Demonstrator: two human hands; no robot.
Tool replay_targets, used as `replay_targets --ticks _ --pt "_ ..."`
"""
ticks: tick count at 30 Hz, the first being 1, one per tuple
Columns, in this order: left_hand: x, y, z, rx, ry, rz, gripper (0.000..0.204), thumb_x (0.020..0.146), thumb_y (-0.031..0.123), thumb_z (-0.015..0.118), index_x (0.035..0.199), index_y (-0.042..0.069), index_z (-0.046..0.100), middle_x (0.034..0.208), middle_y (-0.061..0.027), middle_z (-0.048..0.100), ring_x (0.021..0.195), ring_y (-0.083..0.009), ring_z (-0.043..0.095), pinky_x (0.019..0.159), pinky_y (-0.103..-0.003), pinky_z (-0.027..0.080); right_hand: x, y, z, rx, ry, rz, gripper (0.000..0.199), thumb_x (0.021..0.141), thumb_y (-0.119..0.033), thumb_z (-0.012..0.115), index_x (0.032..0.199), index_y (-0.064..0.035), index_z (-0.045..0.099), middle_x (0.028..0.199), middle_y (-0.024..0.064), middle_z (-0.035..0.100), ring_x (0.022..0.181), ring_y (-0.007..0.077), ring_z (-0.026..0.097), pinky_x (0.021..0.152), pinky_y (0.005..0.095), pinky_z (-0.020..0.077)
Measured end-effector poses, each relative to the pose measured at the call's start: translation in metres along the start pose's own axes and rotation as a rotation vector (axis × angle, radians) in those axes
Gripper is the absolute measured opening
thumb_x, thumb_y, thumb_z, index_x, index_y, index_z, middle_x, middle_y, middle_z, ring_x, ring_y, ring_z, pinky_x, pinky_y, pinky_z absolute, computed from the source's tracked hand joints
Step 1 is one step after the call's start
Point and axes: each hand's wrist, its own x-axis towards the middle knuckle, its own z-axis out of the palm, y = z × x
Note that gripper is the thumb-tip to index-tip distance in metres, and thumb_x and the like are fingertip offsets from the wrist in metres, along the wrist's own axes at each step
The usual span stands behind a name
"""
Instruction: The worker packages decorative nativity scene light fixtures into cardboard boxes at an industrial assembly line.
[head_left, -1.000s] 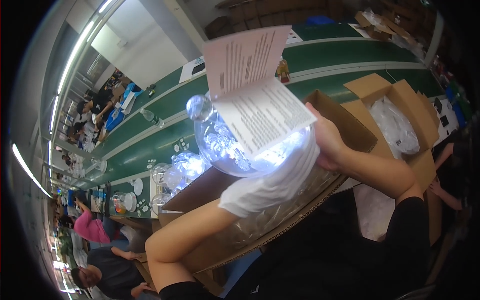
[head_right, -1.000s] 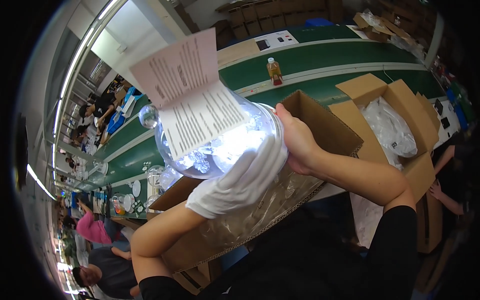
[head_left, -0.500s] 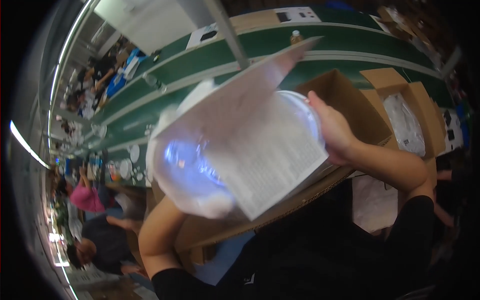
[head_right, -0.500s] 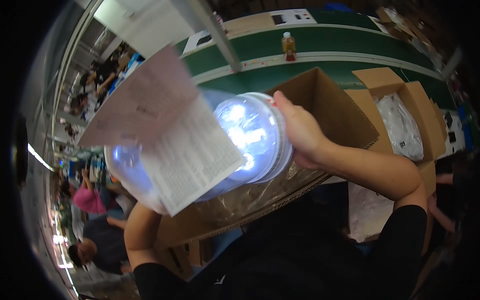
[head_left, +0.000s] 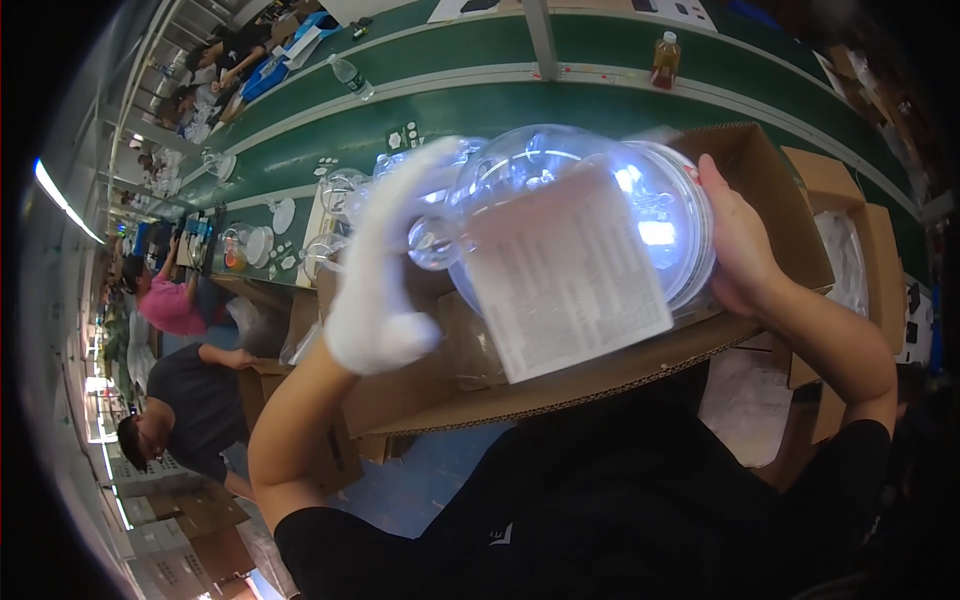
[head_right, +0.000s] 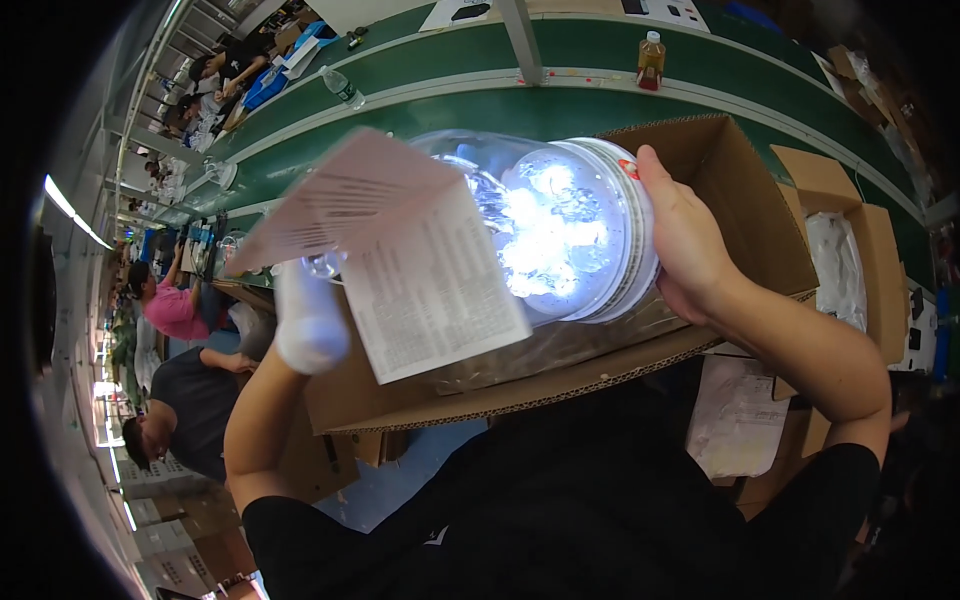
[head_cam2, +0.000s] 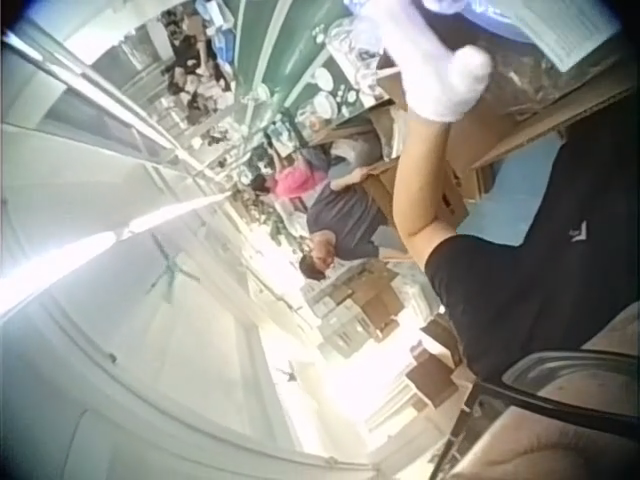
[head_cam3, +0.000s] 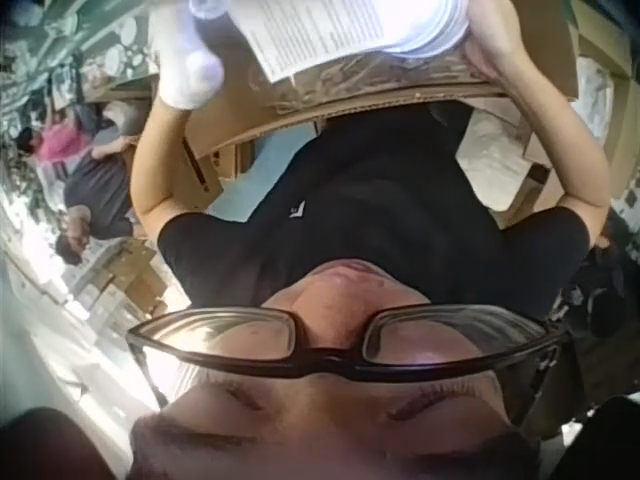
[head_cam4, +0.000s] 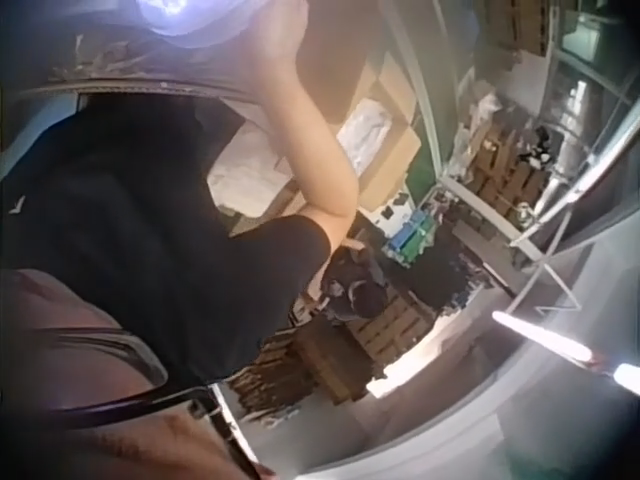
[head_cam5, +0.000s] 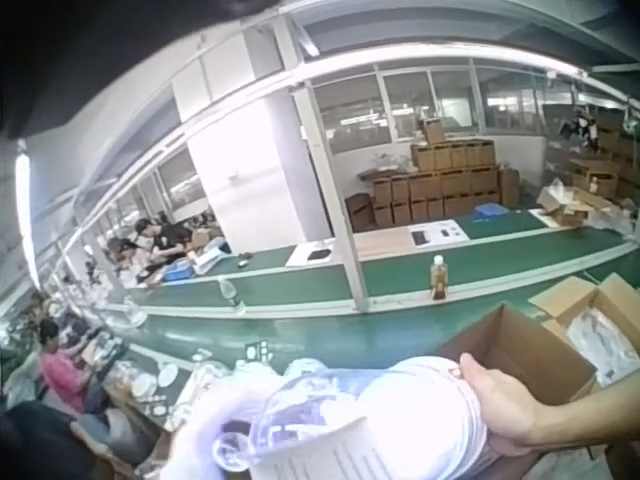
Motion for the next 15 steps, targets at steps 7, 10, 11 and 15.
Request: replay_targets --ticks 7,10,11,15 --pt "-0.035 0.035 -0.019 0.268 0.038 -0.336 0.034 0.103 0.029 0.050 0.119 0.000 0.058 0.100 -0.0109 0.060 0.085 -0.0187 0.058 0.079 -0.031 0.047 -0.001 0.008 0.043 -0.066 -0.076 0.034 0.051 0.108 -0.044 0.041 0.122 0.0001 0.061 0.108 0.0094 0.069 0.095 0.0158 0.067 0.087 0.0316 0.0539" --pt "-0.037 0.041 -0.023 0.344 0.097 -0.319 0.028 0.104 0.026 0.048 0.111 0.000 0.058 0.100 -0.0146 0.062 0.086 -0.0244 0.064 0.080 -0.032 0.050 -0.004 0.018 0.058 -0.112 -0.064 0.018 0.052 0.108 -0.045 0.040 0.124 0.0007 0.060 0.112 0.0100 0.068 0.097 0.0159 0.066 0.089 0.0327 0.0534" --pt "-0.039 0.033 -0.028 0.465 0.069 -0.191 0.028 0.104 0.025 0.048 0.112 0.000 0.058 0.099 -0.0155 0.062 0.084 -0.0256 0.065 0.078 -0.032 0.050 -0.006 0.021 0.062 -0.116 -0.071 0.023 0.052 0.108 -0.045 0.040 0.124 0.0007 0.060 0.112 0.0100 0.068 0.097 0.0159 0.066 0.089 0.0327 0.0534" --pt "-0.056 0.027 -0.015 0.161 0.154 -0.436 0.035 0.107 0.034 0.045 0.111 0.001 0.056 0.102 -0.0058 0.057 0.090 -0.0127 0.054 0.084 -0.026 0.044 -0.006 0.029 0.062 -0.087 -0.134 0.127 0.053 0.109 -0.045 0.037 0.129 -0.0001 0.057 0.117 0.0101 0.066 0.103 0.0171 0.064 0.094 0.0346 0.0513"
